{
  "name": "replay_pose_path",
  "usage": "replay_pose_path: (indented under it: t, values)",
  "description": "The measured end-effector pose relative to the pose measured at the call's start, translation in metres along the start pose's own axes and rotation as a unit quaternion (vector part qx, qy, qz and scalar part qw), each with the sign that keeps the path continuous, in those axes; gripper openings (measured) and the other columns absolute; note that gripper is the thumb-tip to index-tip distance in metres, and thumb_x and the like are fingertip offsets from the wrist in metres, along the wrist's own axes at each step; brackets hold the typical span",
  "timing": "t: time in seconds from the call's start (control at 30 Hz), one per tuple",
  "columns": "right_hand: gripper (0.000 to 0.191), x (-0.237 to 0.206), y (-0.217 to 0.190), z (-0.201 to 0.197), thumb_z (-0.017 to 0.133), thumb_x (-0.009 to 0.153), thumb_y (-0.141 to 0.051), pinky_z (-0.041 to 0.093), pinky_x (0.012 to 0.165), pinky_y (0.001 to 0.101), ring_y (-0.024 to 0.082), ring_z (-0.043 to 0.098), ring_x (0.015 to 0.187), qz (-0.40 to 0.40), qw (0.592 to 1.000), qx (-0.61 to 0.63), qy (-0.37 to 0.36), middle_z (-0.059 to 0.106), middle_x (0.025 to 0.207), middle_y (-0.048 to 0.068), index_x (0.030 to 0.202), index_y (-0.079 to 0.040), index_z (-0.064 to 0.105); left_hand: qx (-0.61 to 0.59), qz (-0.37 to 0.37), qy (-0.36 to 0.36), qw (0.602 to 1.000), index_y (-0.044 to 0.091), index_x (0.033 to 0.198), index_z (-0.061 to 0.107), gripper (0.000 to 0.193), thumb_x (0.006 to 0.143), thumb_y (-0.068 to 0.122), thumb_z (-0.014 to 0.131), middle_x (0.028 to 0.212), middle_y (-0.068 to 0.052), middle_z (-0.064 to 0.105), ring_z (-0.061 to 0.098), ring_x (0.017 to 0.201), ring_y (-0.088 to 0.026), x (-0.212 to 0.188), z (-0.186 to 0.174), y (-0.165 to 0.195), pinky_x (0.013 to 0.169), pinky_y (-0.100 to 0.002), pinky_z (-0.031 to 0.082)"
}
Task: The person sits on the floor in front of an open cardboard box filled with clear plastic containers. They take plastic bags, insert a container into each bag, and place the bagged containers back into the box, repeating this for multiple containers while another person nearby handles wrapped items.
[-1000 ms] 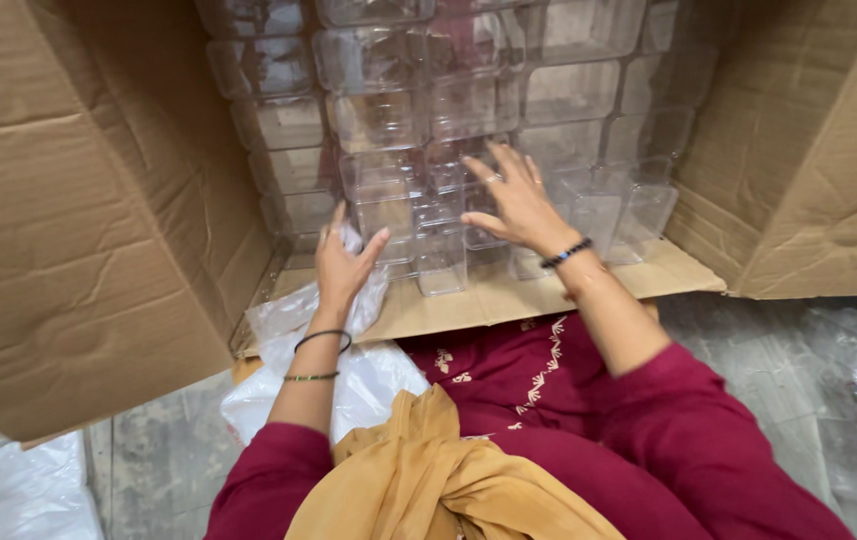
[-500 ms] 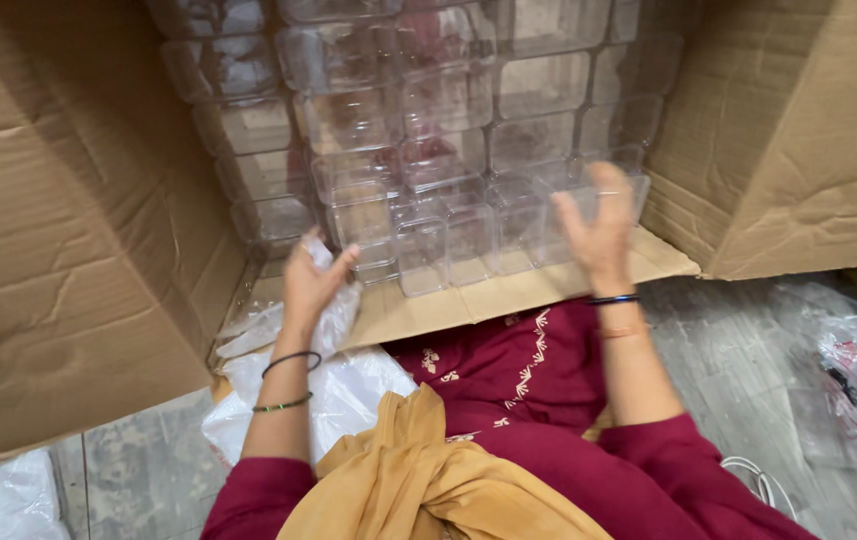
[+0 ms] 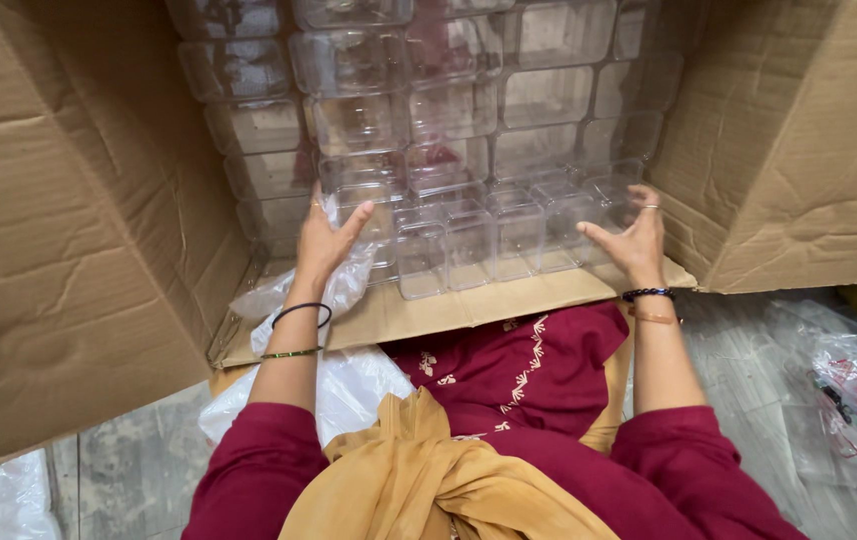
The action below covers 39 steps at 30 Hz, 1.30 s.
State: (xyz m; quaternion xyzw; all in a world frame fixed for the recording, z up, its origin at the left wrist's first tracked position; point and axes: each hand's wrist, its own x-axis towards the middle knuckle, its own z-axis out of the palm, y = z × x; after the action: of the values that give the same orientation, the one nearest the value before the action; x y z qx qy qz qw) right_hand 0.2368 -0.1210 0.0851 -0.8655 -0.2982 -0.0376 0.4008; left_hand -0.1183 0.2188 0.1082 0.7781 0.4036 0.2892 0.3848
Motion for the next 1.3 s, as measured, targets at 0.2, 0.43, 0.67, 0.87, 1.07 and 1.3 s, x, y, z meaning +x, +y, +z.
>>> replay_pose_path:
  t: [0.2, 0.43, 0.67, 0.87, 1.07, 1.3]
  values:
    - [0.081, -0.013, -0.085, -0.023, 0.094, 0.087, -0.024, 0.050, 0.110, 0.0495, 0.041, 0.057, 0.129, -0.177, 0.965, -0.020, 0.194, 0.053, 0.141, 0.021, 0.149, -0.007, 0.045, -0.070, -0.062, 0.012, 0.996, 0.002, 0.126, 0.068, 0.074, 0.089, 0.065, 0.065, 0.117, -0.019, 0.074, 0.070, 0.111, -0.029, -0.009, 0.001, -0.023, 0.096, -0.038, 0.051]
    - [0.092, 0.030, -0.179, 0.040, 0.093, 0.080, -0.053, 0.052, 0.094, 0.0550, 0.044, 0.060, 0.117, -0.164, 0.984, -0.054, 0.032, 0.054, 0.134, 0.024, 0.149, -0.017, 0.045, -0.110, -0.133, -0.013, 0.985, 0.002, 0.114, 0.075, 0.063, 0.084, 0.058, 0.076, 0.099, -0.009, 0.075, 0.065, 0.086, -0.017, -0.009, -0.010, -0.027, 0.077, -0.034, 0.054]
    - [0.112, 0.032, -0.170, 0.075, 0.086, 0.075, -0.066, 0.052, 0.084, 0.0576, 0.050, 0.060, 0.108, -0.137, 0.984, -0.115, -0.028, 0.056, 0.122, 0.028, 0.162, -0.030, 0.024, -0.140, -0.054, 0.045, 0.988, 0.004, 0.106, 0.075, 0.056, 0.088, 0.057, 0.072, 0.092, -0.004, 0.074, 0.066, 0.083, -0.013, -0.005, -0.030, 0.033, 0.076, -0.031, 0.053]
    - [0.092, 0.035, -0.161, 0.069, 0.075, 0.098, -0.056, 0.051, 0.083, 0.0578, 0.052, 0.059, 0.107, -0.181, 0.981, -0.051, -0.049, 0.055, 0.126, 0.030, 0.166, -0.027, 0.022, -0.001, 0.035, 0.006, 0.999, 0.000, 0.092, 0.072, 0.071, 0.077, 0.070, 0.074, 0.087, -0.020, 0.075, 0.073, 0.082, -0.033, 0.031, 0.061, 0.095, 0.075, -0.042, 0.057]
    - [0.077, 0.055, -0.184, 0.048, 0.076, 0.098, -0.047, 0.048, 0.095, 0.0555, 0.049, 0.055, 0.122, -0.291, 0.944, -0.155, 0.027, 0.054, 0.138, 0.033, 0.157, -0.012, 0.042, 0.058, 0.114, 0.115, 0.985, -0.004, 0.087, 0.070, 0.071, 0.075, 0.065, 0.083, 0.084, -0.025, 0.069, 0.067, 0.076, -0.043, 0.021, 0.064, 0.068, 0.069, -0.049, 0.054]
    - [0.079, 0.180, -0.313, 0.115, 0.086, 0.089, -0.038, 0.044, 0.111, 0.0494, 0.047, 0.051, 0.133, -0.502, 0.860, -0.070, -0.052, 0.051, 0.144, 0.031, 0.146, 0.007, 0.053, 0.013, -0.025, 0.035, 0.999, -0.003, 0.107, 0.070, 0.071, 0.072, 0.057, 0.084, 0.104, -0.022, 0.074, 0.074, 0.097, -0.032, 0.096, -0.035, 0.017, 0.089, -0.040, 0.056]
